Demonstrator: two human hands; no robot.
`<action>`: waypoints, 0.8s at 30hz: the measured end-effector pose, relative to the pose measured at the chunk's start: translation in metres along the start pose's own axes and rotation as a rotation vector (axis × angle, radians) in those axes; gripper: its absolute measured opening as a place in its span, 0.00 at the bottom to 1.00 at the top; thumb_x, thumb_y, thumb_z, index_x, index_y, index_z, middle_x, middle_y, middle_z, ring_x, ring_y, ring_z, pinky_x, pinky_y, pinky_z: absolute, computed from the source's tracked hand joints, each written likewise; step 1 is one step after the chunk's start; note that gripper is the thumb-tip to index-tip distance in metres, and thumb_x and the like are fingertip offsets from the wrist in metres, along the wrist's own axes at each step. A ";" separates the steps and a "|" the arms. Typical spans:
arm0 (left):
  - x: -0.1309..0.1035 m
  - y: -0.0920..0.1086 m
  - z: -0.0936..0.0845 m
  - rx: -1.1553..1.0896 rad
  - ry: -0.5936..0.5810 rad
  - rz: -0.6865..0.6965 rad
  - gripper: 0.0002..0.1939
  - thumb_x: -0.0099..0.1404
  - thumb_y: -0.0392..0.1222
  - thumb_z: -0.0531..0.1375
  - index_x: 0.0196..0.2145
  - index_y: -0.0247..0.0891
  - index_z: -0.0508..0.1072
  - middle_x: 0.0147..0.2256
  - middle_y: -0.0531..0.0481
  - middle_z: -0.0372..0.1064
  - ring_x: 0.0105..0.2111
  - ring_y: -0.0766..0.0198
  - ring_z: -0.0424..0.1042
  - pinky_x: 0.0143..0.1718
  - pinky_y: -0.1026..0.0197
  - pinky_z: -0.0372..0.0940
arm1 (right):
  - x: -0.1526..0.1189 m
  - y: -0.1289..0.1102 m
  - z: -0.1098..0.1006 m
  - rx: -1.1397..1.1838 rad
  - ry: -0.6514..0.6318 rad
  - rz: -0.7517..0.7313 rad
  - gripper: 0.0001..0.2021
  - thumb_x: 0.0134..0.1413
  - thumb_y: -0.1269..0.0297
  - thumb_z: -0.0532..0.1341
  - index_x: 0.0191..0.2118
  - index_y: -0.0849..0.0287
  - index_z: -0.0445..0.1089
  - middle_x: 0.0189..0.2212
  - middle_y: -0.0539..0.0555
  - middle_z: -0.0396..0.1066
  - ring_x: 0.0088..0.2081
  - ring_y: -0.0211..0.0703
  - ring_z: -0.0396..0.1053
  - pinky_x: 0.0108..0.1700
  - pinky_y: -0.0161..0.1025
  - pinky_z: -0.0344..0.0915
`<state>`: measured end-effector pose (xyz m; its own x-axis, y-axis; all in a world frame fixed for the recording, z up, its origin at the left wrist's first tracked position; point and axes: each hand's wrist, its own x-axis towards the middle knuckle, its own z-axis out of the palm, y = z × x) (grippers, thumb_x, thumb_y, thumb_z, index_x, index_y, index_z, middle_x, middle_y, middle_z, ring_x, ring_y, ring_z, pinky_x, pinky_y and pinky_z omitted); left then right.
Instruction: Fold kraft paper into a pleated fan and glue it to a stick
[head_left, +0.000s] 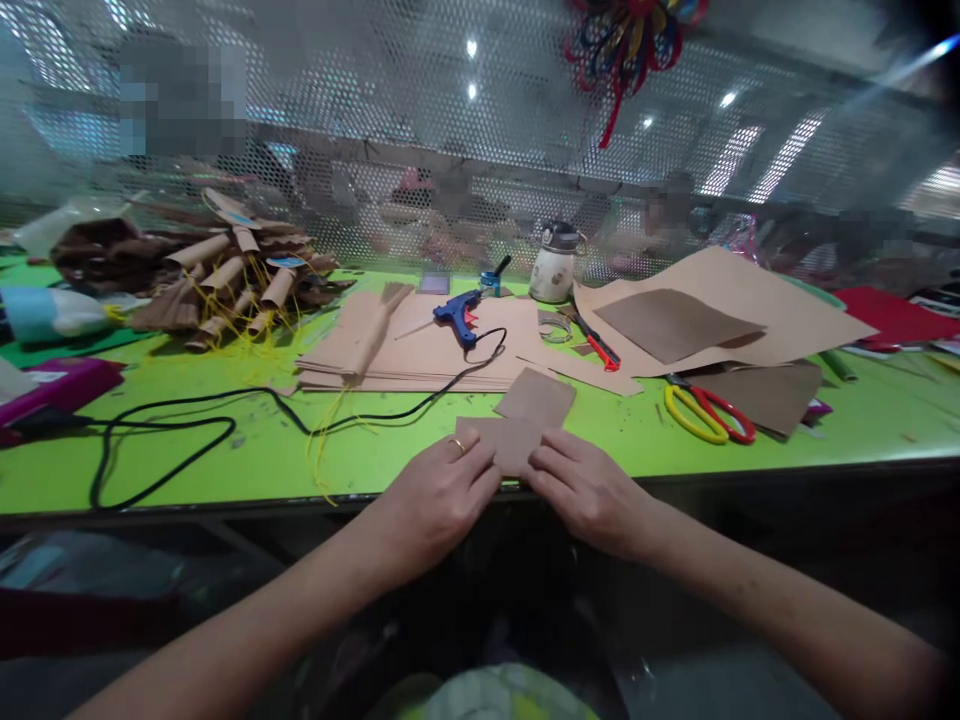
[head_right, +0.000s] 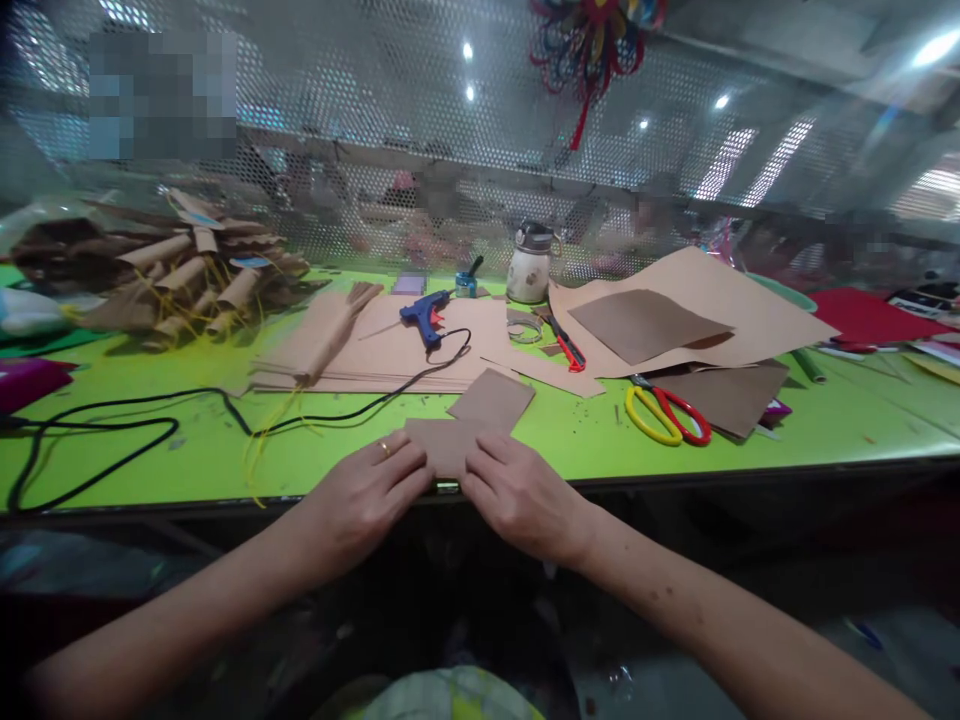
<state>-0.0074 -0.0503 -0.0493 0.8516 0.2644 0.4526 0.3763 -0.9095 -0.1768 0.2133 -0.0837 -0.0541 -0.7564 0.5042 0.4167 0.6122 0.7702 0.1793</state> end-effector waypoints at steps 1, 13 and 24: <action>0.000 0.000 0.000 -0.013 -0.009 -0.019 0.13 0.67 0.31 0.46 0.34 0.32 0.70 0.33 0.42 0.65 0.35 0.58 0.63 0.45 0.51 0.63 | -0.001 0.000 0.000 0.022 0.009 0.013 0.13 0.61 0.75 0.48 0.33 0.64 0.69 0.29 0.58 0.63 0.33 0.45 0.56 0.37 0.43 0.58; 0.012 -0.005 0.008 -0.234 -0.047 -0.140 0.09 0.65 0.31 0.51 0.36 0.35 0.70 0.39 0.43 0.66 0.41 0.58 0.65 0.44 0.54 0.63 | 0.009 0.010 -0.001 0.270 -0.078 0.178 0.08 0.58 0.76 0.53 0.34 0.62 0.67 0.32 0.58 0.67 0.37 0.44 0.61 0.36 0.39 0.60; 0.012 -0.015 0.004 -0.400 -0.166 -0.260 0.08 0.65 0.31 0.52 0.33 0.36 0.69 0.36 0.46 0.67 0.38 0.61 0.65 0.39 0.61 0.61 | 0.018 0.017 0.000 0.493 -0.122 0.349 0.07 0.59 0.69 0.55 0.31 0.63 0.68 0.30 0.56 0.68 0.33 0.41 0.64 0.34 0.35 0.59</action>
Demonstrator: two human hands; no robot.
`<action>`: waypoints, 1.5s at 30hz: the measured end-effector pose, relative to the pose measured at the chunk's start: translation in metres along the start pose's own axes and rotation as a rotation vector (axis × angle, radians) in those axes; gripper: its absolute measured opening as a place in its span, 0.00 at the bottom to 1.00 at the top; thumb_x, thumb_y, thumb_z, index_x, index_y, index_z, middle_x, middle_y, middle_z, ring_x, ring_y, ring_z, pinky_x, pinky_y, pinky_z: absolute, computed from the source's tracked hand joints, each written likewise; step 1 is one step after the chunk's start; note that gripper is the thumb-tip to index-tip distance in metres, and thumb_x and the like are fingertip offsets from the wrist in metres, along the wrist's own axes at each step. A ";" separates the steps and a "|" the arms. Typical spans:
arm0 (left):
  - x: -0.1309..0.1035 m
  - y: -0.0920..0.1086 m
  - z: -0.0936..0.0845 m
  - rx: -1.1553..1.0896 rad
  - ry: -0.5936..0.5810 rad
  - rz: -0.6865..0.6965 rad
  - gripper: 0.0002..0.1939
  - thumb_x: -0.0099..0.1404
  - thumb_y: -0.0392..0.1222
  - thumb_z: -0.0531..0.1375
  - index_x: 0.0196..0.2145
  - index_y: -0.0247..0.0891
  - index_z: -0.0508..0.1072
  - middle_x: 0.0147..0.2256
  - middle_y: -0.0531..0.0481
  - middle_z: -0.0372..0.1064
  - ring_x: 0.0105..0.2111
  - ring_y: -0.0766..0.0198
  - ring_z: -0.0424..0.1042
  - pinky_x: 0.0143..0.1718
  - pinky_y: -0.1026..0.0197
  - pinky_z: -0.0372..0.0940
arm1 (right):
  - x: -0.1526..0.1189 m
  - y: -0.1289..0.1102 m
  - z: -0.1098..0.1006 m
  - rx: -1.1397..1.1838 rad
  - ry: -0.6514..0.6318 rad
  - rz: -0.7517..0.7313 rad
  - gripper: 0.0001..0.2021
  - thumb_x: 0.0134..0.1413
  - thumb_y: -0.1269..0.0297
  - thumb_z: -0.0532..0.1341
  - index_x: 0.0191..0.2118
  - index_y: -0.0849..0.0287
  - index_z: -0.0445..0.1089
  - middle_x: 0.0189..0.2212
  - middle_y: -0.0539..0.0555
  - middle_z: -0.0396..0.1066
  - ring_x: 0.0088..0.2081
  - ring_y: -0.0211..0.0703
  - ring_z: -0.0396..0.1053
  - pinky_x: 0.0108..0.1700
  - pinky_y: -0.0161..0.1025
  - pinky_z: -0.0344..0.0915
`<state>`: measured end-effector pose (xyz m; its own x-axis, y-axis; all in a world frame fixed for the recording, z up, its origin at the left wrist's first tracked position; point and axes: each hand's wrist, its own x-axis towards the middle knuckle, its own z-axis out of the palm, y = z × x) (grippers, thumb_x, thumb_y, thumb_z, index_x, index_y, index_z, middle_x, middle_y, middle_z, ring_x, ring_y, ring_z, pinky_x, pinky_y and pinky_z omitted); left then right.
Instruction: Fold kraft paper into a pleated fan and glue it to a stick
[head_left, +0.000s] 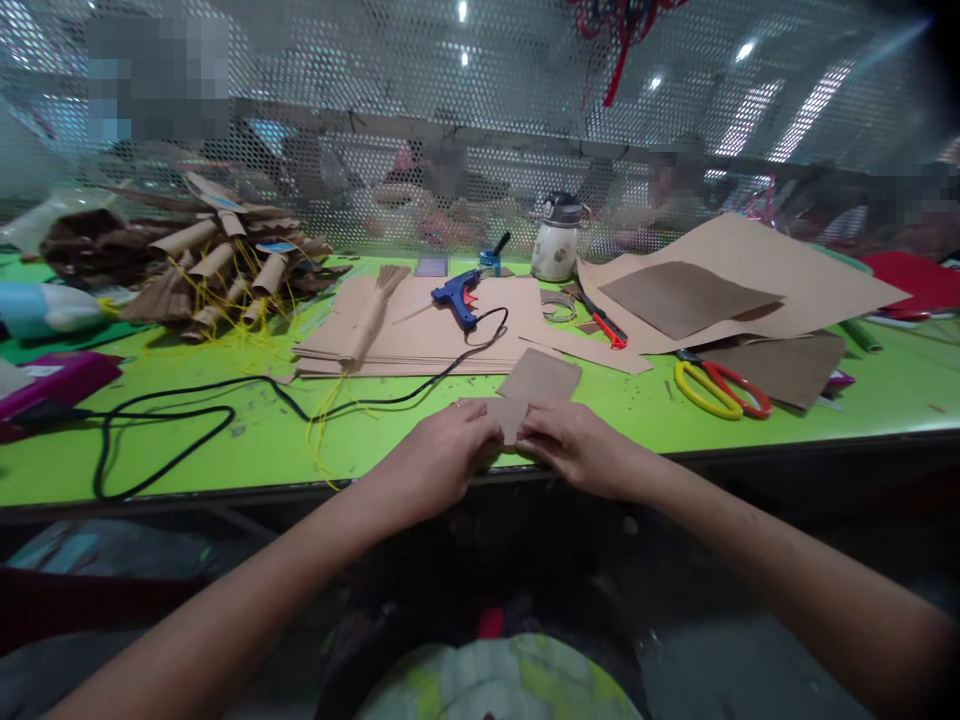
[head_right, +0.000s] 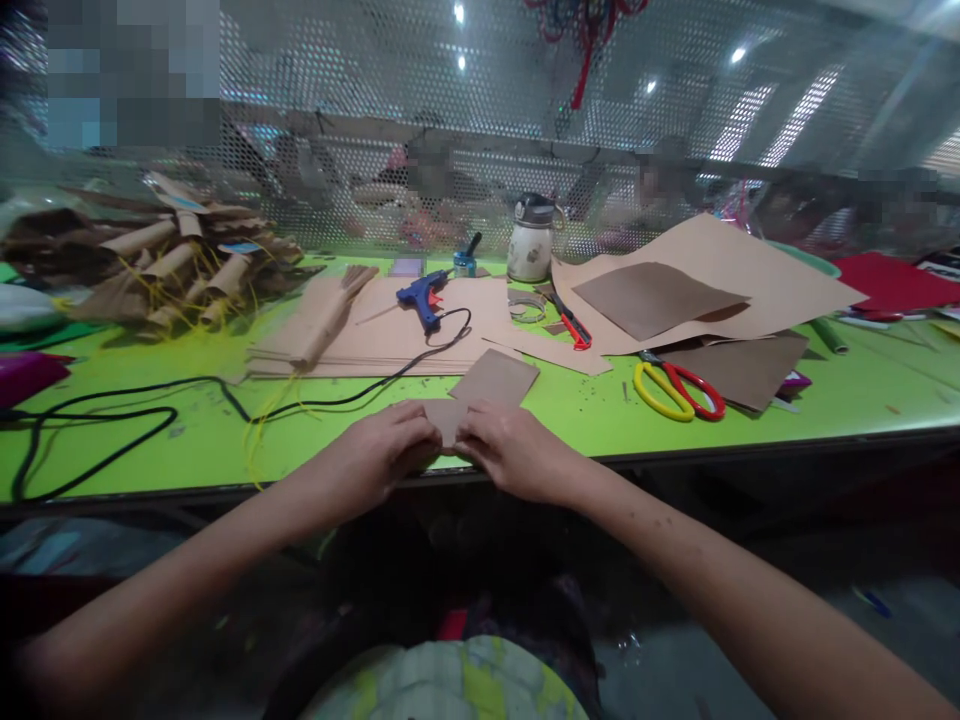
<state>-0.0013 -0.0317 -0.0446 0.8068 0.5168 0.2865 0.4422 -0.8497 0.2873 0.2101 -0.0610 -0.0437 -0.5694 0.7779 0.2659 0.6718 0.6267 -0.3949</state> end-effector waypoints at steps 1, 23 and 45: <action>0.001 -0.002 -0.003 -0.012 -0.028 -0.017 0.07 0.65 0.32 0.52 0.32 0.36 0.69 0.35 0.47 0.67 0.37 0.62 0.65 0.37 0.62 0.60 | 0.003 0.000 -0.003 0.015 -0.037 0.025 0.07 0.59 0.69 0.55 0.31 0.63 0.68 0.29 0.56 0.69 0.32 0.40 0.64 0.34 0.35 0.58; 0.021 -0.025 -0.020 -0.165 -0.200 -0.004 0.08 0.63 0.38 0.53 0.34 0.38 0.71 0.32 0.52 0.70 0.32 0.67 0.66 0.34 0.68 0.57 | 0.011 0.006 -0.014 0.276 -0.112 0.155 0.07 0.53 0.68 0.58 0.33 0.64 0.73 0.28 0.52 0.72 0.32 0.39 0.67 0.36 0.33 0.62; 0.012 -0.012 -0.019 -0.125 -0.150 -0.017 0.08 0.64 0.34 0.52 0.29 0.36 0.69 0.29 0.51 0.65 0.29 0.67 0.63 0.31 0.67 0.56 | 0.021 0.015 -0.015 0.324 -0.215 0.160 0.05 0.49 0.69 0.60 0.32 0.64 0.73 0.25 0.50 0.69 0.29 0.37 0.65 0.33 0.32 0.61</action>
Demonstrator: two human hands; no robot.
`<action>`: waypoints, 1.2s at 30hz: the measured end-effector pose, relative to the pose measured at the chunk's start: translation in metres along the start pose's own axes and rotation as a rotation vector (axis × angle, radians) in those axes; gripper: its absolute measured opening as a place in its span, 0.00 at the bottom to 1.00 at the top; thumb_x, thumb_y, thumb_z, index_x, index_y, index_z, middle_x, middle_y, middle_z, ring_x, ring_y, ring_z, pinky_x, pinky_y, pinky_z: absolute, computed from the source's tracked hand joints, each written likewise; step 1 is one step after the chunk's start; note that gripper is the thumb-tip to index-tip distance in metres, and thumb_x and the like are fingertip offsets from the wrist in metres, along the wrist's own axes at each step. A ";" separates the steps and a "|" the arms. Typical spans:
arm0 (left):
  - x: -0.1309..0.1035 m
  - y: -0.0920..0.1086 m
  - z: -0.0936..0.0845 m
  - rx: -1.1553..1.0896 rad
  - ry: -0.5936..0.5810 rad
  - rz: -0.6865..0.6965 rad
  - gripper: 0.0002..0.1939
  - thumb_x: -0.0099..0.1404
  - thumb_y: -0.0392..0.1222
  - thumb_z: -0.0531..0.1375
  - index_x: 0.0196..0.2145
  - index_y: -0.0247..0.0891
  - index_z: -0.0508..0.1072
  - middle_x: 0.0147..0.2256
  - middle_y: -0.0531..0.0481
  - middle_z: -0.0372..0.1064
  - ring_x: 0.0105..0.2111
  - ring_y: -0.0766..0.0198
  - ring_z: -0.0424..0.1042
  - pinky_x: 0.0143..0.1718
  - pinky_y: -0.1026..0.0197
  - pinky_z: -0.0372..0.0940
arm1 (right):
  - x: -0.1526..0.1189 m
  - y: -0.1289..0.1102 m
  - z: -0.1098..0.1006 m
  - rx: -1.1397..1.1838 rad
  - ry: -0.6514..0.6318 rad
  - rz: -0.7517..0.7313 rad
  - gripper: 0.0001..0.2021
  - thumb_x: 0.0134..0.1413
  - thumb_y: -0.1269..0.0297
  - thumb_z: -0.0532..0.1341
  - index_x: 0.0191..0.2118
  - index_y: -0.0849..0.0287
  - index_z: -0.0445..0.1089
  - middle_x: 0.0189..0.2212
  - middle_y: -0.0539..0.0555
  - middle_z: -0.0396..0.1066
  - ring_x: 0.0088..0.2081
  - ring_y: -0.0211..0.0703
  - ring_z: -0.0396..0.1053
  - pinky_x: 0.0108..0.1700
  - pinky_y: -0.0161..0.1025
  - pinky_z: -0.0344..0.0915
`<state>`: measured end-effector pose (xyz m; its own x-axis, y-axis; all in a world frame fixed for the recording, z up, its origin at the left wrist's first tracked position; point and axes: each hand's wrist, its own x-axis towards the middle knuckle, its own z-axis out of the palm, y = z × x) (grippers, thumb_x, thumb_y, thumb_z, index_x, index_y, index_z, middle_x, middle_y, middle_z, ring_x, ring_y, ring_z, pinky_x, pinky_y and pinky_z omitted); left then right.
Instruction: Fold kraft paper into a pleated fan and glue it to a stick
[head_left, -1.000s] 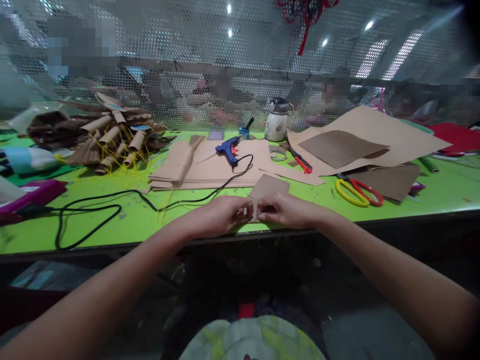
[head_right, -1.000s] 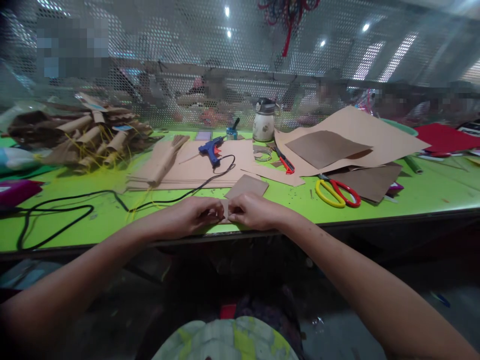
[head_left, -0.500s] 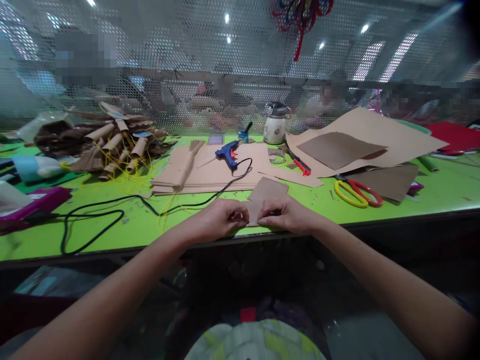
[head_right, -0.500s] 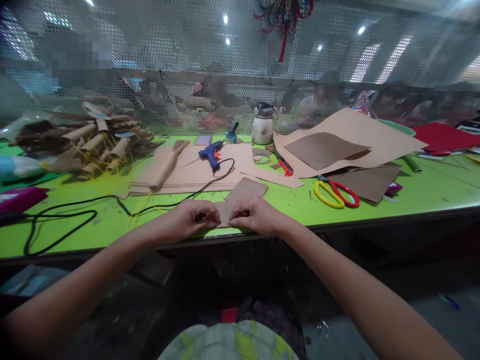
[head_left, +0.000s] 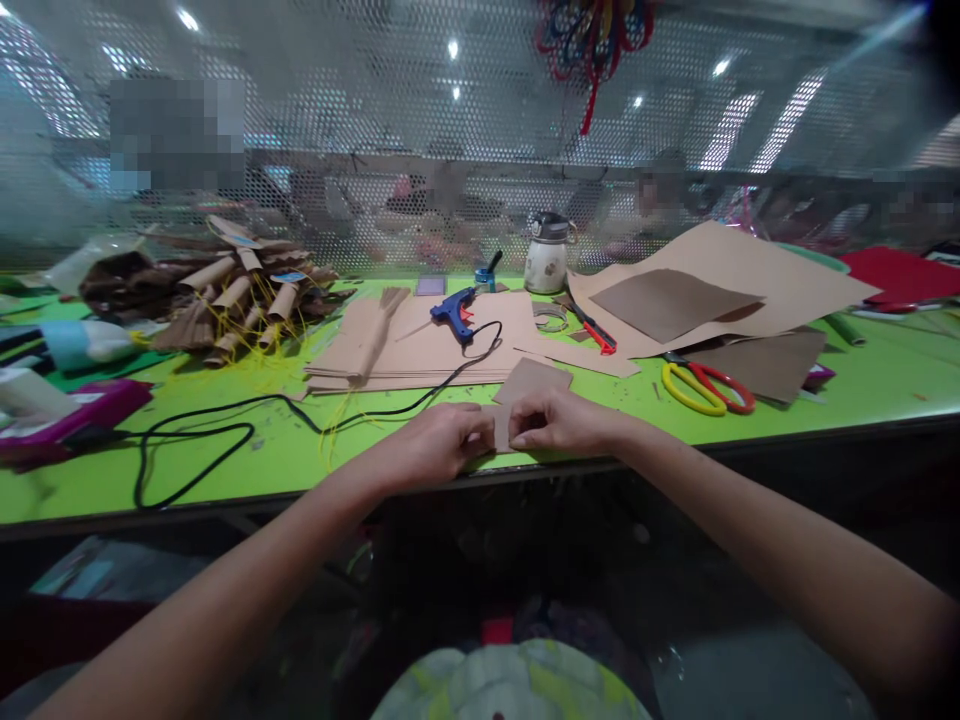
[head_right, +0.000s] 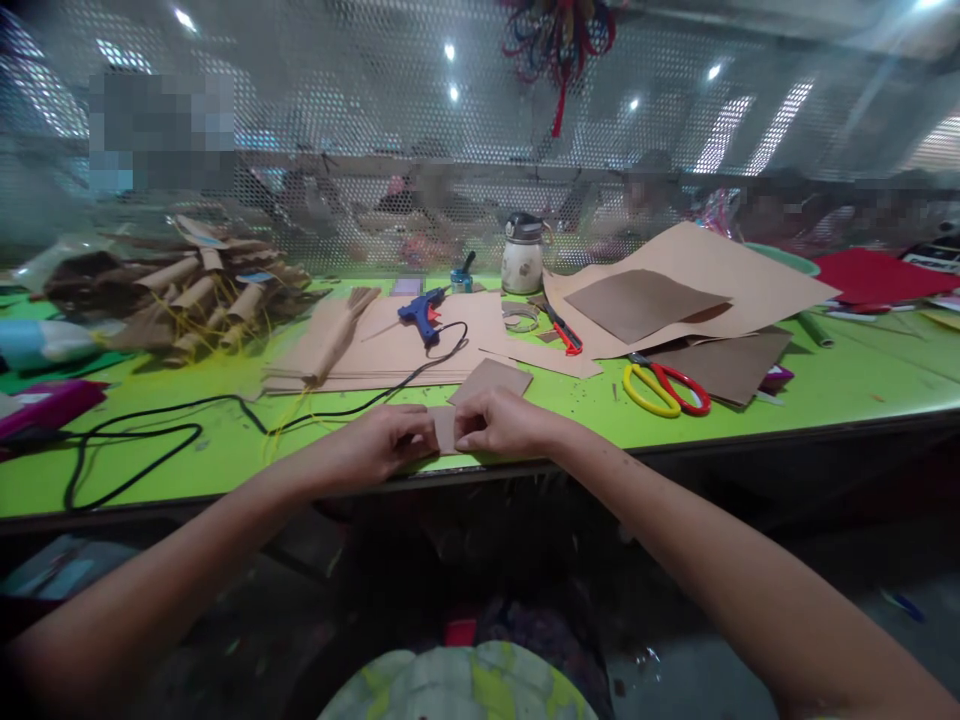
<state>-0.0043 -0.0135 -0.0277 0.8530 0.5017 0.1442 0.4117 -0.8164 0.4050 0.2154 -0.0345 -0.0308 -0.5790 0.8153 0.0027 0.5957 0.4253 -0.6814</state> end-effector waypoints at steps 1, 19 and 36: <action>-0.001 0.000 0.001 0.006 0.004 -0.004 0.08 0.64 0.35 0.52 0.30 0.36 0.69 0.30 0.51 0.65 0.29 0.67 0.63 0.32 0.67 0.56 | 0.000 -0.001 -0.001 -0.008 -0.004 0.011 0.06 0.49 0.69 0.60 0.32 0.64 0.73 0.25 0.50 0.69 0.29 0.37 0.65 0.33 0.32 0.61; -0.012 -0.005 0.013 0.151 0.085 0.085 0.17 0.69 0.41 0.48 0.44 0.48 0.76 0.29 0.51 0.59 0.29 0.67 0.59 0.29 0.65 0.52 | -0.025 0.007 -0.002 0.081 0.109 0.018 0.07 0.51 0.65 0.59 0.33 0.63 0.72 0.29 0.52 0.72 0.32 0.39 0.67 0.38 0.36 0.64; -0.015 -0.001 0.013 0.059 0.047 -0.027 0.13 0.67 0.44 0.50 0.37 0.40 0.73 0.30 0.53 0.59 0.29 0.66 0.57 0.29 0.65 0.50 | -0.022 0.004 -0.006 -0.004 0.040 -0.049 0.07 0.51 0.71 0.58 0.37 0.62 0.71 0.31 0.51 0.70 0.31 0.37 0.65 0.35 0.33 0.63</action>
<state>-0.0132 -0.0238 -0.0422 0.8258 0.5353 0.1772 0.4535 -0.8173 0.3555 0.2338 -0.0486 -0.0295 -0.5848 0.8085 0.0654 0.5695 0.4666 -0.6767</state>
